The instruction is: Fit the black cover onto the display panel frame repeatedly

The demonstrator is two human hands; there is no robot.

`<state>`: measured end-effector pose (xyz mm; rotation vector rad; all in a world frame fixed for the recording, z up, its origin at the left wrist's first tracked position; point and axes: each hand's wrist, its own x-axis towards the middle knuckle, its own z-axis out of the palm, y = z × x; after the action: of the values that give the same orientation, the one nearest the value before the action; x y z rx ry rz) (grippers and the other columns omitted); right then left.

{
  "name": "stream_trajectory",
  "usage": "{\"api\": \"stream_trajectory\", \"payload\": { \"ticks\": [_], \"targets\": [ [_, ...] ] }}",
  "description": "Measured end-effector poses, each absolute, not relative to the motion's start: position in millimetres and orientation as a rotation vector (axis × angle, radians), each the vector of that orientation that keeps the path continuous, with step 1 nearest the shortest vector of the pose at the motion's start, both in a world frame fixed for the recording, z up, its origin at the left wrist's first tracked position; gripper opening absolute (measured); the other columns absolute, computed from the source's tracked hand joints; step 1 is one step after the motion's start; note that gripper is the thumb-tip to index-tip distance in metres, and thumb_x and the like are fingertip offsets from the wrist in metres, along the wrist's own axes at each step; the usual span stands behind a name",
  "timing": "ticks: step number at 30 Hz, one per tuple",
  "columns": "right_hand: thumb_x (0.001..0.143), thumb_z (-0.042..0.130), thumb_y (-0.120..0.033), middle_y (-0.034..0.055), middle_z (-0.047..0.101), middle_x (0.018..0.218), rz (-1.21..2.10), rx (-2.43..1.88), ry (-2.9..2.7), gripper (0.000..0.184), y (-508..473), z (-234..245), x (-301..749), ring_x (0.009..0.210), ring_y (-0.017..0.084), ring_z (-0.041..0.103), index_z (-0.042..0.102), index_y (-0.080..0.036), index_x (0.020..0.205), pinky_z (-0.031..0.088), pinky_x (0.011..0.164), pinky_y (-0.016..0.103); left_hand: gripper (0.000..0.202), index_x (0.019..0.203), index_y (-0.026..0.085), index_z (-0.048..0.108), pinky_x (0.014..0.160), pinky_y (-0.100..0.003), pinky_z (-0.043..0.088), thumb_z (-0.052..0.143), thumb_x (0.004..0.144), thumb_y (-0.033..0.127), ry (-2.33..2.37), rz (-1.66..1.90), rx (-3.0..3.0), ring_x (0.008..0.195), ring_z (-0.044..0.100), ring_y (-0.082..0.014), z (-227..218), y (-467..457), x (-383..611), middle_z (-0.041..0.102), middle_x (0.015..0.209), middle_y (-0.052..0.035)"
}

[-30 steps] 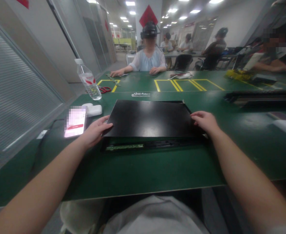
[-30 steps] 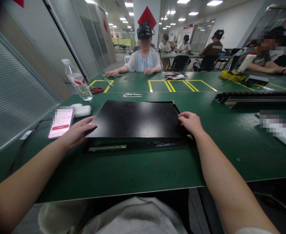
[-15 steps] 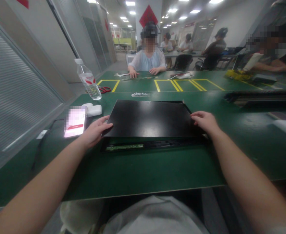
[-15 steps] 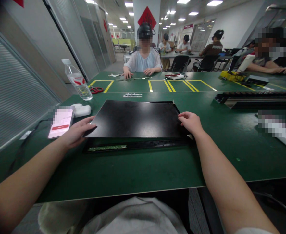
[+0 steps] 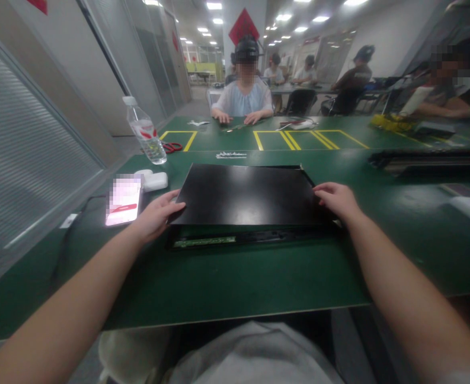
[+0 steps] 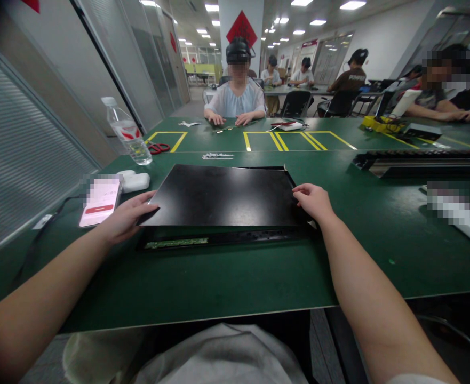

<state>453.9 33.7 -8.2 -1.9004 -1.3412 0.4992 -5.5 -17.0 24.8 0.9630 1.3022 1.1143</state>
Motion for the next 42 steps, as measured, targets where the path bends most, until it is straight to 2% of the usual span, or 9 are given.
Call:
{"api": "stream_trajectory", "payload": {
  "ticks": [10, 19, 23, 28, 42],
  "targets": [
    [0.075, 0.07, -0.024, 0.0008, 0.067, 0.062, 0.504, -1.882, -1.363, 0.013, 32.7, -7.7, 453.8, 0.06, 0.018, 0.066, 0.079, -0.022, 0.084, 0.056, 0.075, 0.033, 0.058, 0.135, 0.013, 0.07, 0.075, -0.027, 0.066, 0.075, 0.078, 0.003, 1.333, 1.098, 0.954, 0.1, 0.083, -0.0268, 28.9, -18.9, -3.5, 0.086, 0.107, -0.0121],
    [0.075, 0.071, -0.024, 0.0001, 0.065, 0.058, 0.497, -1.896, -1.35, 0.014, 32.7, -6.9, 452.3, 0.058, 0.018, 0.065, 0.08, -0.02, 0.086, 0.056, 0.071, 0.031, 0.06, 0.135, 0.012, 0.07, 0.071, -0.025, 0.065, 0.077, 0.076, 0.004, 1.298, 1.115, 0.963, 0.093, 0.083, -0.0256, 22.2, -15.4, -6.8, 0.086, 0.106, -0.0119],
    [0.075, 0.069, -0.023, -0.0002, 0.064, 0.057, 0.507, -1.896, -1.343, 0.015, 31.9, -5.0, 450.2, 0.056, 0.017, 0.064, 0.079, -0.02, 0.085, 0.054, 0.068, 0.03, 0.063, 0.135, 0.013, 0.071, 0.074, -0.028, 0.066, 0.08, 0.073, 0.005, 1.292, 1.11, 0.974, 0.095, 0.083, -0.0273, 19.9, -13.8, -8.6, 0.086, 0.108, -0.0119],
    [0.076, 0.069, -0.022, -0.0004, 0.066, 0.059, 0.511, -1.879, -1.358, 0.014, 33.7, -8.0, 453.8, 0.058, 0.017, 0.065, 0.079, -0.02, 0.085, 0.054, 0.071, 0.03, 0.063, 0.136, 0.013, 0.07, 0.078, -0.029, 0.066, 0.078, 0.075, 0.005, 1.29, 1.107, 0.975, 0.097, 0.083, -0.0272, 19.8, -13.9, -9.1, 0.086, 0.108, -0.012],
    [0.076, 0.07, -0.023, 0.0005, 0.068, 0.063, 0.508, -1.883, -1.369, 0.015, 36.1, -12.1, 457.7, 0.058, 0.016, 0.065, 0.08, -0.021, 0.086, 0.054, 0.07, 0.03, 0.06, 0.135, 0.012, 0.069, 0.072, -0.026, 0.065, 0.078, 0.076, 0.005, 1.301, 1.1, 0.967, 0.095, 0.083, -0.0259, 21.0, -14.7, -8.2, 0.086, 0.106, -0.0118]
  ]
}}
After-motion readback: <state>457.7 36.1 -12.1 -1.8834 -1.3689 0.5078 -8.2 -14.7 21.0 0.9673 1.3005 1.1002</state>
